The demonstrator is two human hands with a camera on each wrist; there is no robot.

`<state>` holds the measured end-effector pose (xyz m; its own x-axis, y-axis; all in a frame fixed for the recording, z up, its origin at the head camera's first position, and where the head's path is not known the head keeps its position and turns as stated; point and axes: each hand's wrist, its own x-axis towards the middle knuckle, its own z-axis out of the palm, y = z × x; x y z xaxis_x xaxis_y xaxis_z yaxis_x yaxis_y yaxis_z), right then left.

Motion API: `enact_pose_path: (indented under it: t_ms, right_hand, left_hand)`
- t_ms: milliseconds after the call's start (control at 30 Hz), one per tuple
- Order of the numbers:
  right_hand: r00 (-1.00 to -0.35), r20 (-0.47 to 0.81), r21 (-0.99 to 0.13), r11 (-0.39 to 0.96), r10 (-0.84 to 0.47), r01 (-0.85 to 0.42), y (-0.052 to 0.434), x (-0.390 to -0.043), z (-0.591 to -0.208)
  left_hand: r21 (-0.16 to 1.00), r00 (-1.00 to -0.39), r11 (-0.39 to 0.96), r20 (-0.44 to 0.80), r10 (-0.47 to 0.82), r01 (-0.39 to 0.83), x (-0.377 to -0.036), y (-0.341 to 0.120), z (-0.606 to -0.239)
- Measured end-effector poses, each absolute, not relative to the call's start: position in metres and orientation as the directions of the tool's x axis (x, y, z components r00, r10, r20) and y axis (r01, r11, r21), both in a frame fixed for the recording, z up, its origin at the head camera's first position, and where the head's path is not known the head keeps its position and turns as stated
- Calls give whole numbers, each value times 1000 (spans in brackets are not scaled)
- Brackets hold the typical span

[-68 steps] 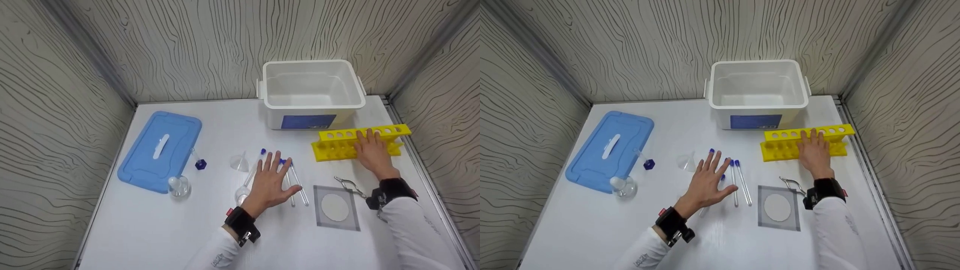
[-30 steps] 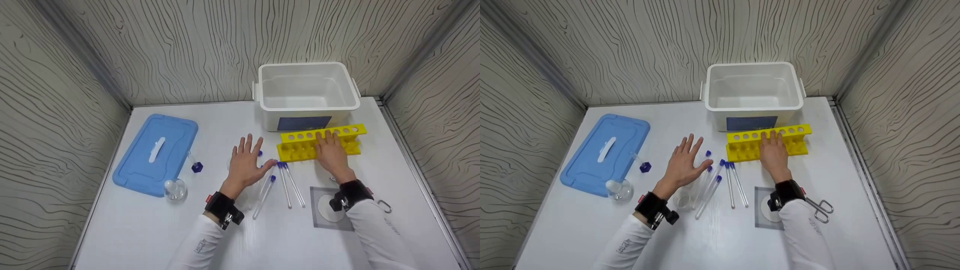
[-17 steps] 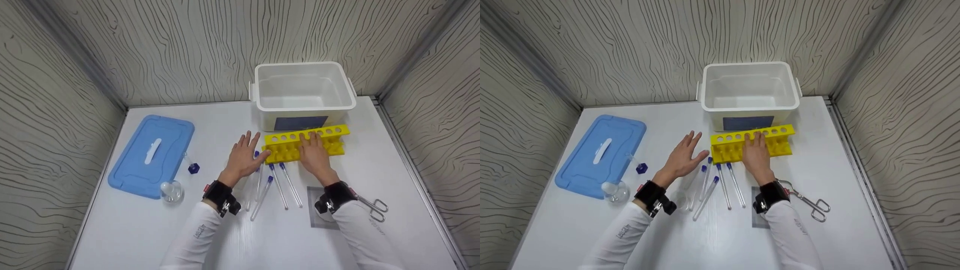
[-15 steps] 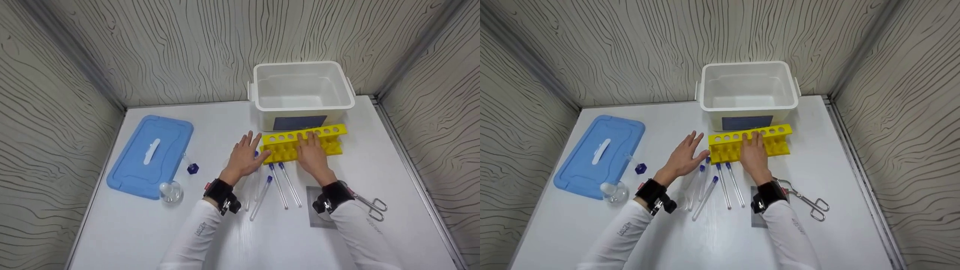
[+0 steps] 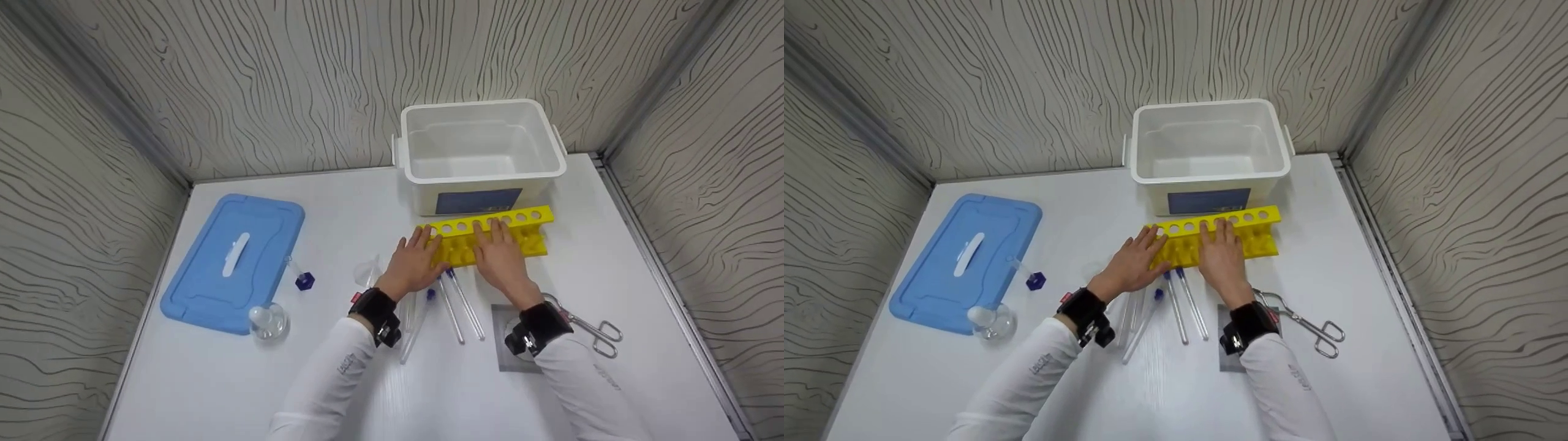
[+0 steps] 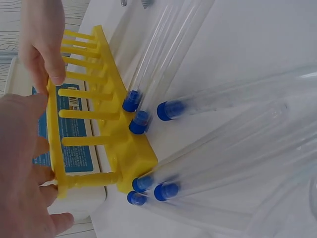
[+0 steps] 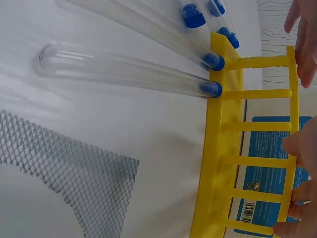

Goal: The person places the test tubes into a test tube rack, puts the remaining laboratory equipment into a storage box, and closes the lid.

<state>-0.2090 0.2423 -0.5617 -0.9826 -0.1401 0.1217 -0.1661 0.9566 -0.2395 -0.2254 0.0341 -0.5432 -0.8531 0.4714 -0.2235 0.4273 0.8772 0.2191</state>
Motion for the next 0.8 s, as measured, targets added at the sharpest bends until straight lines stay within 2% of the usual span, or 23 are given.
enact_pose_path:
  t_ms: [167, 300, 433, 567, 667, 800]
  right_hand:
    - [-984, 98, -325, 930, -147, -171, 259, -206, -560]
    - [-989, 119, -382, 915, -88, -127, 285, -207, -553]
    - [-992, 121, -378, 923, -35, -79, 317, -212, -547]
    - [-999, 35, -379, 924, -35, -46, 344, -215, -548]
    - [-999, -22, -392, 919, -49, -36, 355, -213, -554]
    - [-998, -26, -388, 921, -50, -36, 358, -210, -562]
  left_hand:
    - [206, -849, 880, -244, 469, 427, -227, 34, -544]
    - [197, -863, 887, -218, 455, 418, -225, 34, -543]
    - [164, -877, 899, -207, 434, 406, -220, 34, -541]
    - [144, -877, 904, -224, 426, 402, -216, 34, -539]
    - [158, -876, 901, -220, 430, 403, -217, 33, -539]
    - [210, -866, 891, -228, 445, 403, -221, 29, -542]
